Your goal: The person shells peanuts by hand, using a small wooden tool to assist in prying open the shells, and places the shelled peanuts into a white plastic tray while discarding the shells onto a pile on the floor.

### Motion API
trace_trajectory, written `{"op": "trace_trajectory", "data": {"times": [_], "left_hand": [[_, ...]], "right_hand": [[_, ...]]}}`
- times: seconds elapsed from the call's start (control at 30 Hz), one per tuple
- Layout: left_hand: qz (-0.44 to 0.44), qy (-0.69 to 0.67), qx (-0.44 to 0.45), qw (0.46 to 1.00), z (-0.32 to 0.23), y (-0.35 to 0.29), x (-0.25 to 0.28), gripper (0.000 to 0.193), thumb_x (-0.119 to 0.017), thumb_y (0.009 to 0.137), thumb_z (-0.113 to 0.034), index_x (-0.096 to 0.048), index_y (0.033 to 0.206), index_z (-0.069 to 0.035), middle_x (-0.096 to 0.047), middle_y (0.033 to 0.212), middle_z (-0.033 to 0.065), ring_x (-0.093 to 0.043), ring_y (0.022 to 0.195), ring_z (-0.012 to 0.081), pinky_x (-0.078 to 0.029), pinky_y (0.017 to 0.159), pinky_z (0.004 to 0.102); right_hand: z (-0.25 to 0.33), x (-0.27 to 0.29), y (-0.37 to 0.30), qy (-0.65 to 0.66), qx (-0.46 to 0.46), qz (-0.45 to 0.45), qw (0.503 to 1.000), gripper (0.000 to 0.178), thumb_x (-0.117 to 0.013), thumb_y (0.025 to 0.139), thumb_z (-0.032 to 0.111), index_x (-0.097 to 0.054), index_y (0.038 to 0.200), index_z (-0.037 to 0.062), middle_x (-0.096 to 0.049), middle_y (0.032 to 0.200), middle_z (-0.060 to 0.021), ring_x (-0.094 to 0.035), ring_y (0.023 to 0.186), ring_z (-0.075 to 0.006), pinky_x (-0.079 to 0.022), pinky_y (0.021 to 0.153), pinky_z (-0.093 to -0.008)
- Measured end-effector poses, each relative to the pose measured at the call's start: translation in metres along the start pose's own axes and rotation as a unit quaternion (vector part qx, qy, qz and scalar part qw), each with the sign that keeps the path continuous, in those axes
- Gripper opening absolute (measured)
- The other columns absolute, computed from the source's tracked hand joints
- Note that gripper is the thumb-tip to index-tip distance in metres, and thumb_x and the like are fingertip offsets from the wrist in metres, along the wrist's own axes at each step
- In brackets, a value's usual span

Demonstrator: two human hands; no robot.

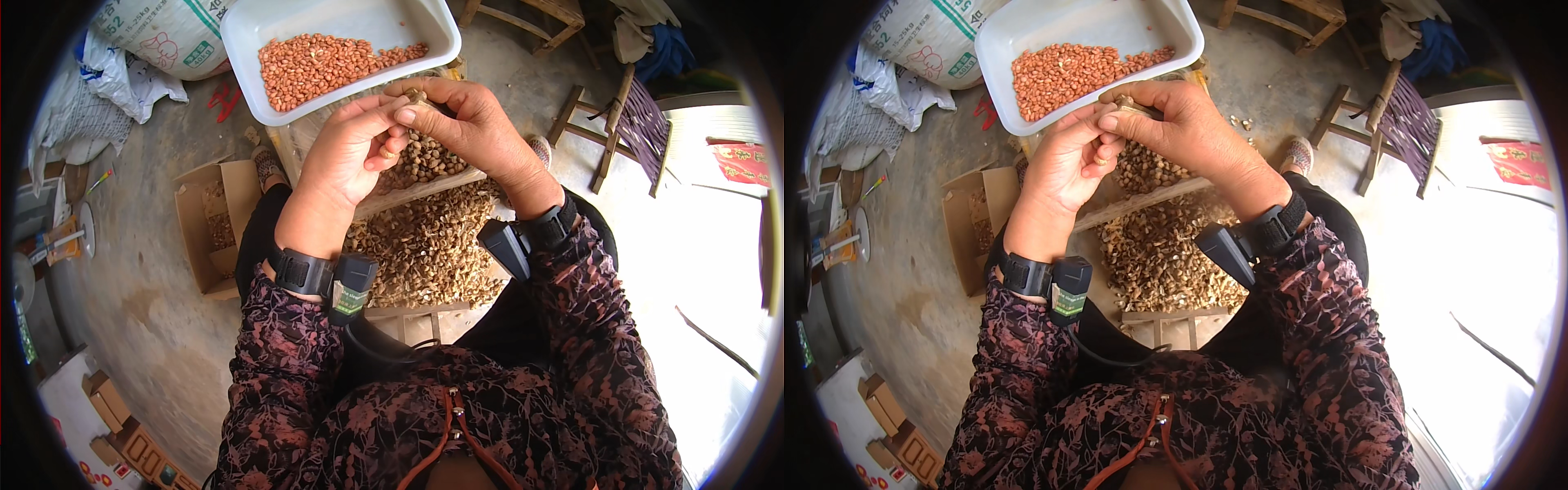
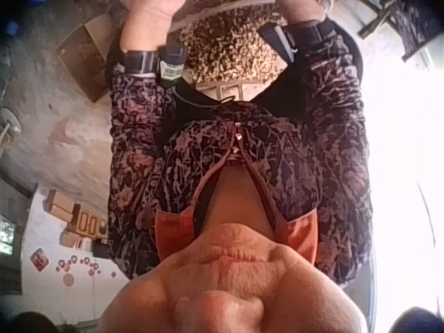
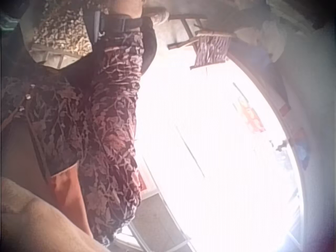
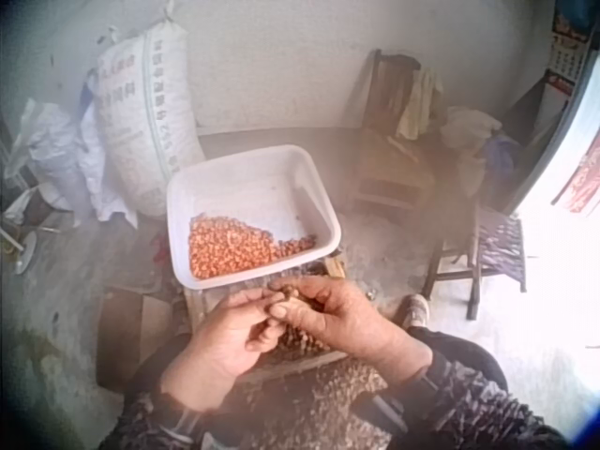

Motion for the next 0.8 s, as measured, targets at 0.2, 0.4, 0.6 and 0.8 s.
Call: {"op": "trace_trajectory", "data": {"times": [0.2,0.4,0.6,0.8], "left_hand": [[0.007,0.017,0.021,1.000,0.002,-0.002,0.000,0.009,-0.061,0.085,-0.012,-0.061,0.088,-0.004,-0.053,0.067,-0.0008,-0.049,0.054,0.0040,-0.029,0.037,0.0128],[-0.069,0.071,-0.031,0.995,-0.003,-0.001,0.009,0.012,-0.060,0.088,-0.016,-0.057,0.087,-0.005,-0.053,0.069,-0.0006,-0.047,0.056,0.0033,-0.028,0.038,0.0131],[-0.122,0.165,-0.035,0.978,-0.005,-0.002,0.005,0.017,-0.067,0.084,-0.021,-0.057,0.086,-0.007,-0.053,0.068,-0.0017,-0.047,0.054,0.0032,-0.027,0.038,0.0144],[-0.107,0.106,0.051,0.987,0.005,0.000,0.009,0.018,-0.068,0.083,-0.022,-0.057,0.087,-0.008,-0.051,0.068,-0.0024,-0.046,0.053,0.0035,-0.026,0.036,0.0135]], "right_hand": [[-0.005,0.001,-0.002,0.009,-0.003,-0.012,1.000,0.026,-0.065,0.087,0.019,-0.065,0.105,0.0002,-0.068,0.085,-0.0038,-0.060,0.075,-0.0072,-0.049,0.069,-0.0234],[-0.006,0.005,0.000,-0.079,0.020,-0.022,0.996,0.026,-0.067,0.085,0.018,-0.066,0.106,0.0025,-0.068,0.077,-0.0045,-0.059,0.071,-0.0073,-0.048,0.066,-0.0236],[-0.005,0.004,-0.004,-0.269,-0.013,-0.023,0.963,0.022,-0.067,0.080,0.024,-0.067,0.096,0.0081,-0.065,0.075,-0.0136,-0.063,0.067,-0.0260,-0.049,0.062,-0.0337],[-0.002,0.001,-0.003,-0.286,0.026,0.003,0.958,0.022,-0.065,0.081,0.026,-0.065,0.090,0.0064,-0.064,0.076,-0.0143,-0.062,0.070,-0.0309,-0.049,0.062,-0.0354]]}}
Point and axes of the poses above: each hand's wrist, its own y-axis towards the middle knuckle, its own x-axis out of the back of the hand, z = x × y, the point moved 5 cm from there along y, towards the middle knuckle
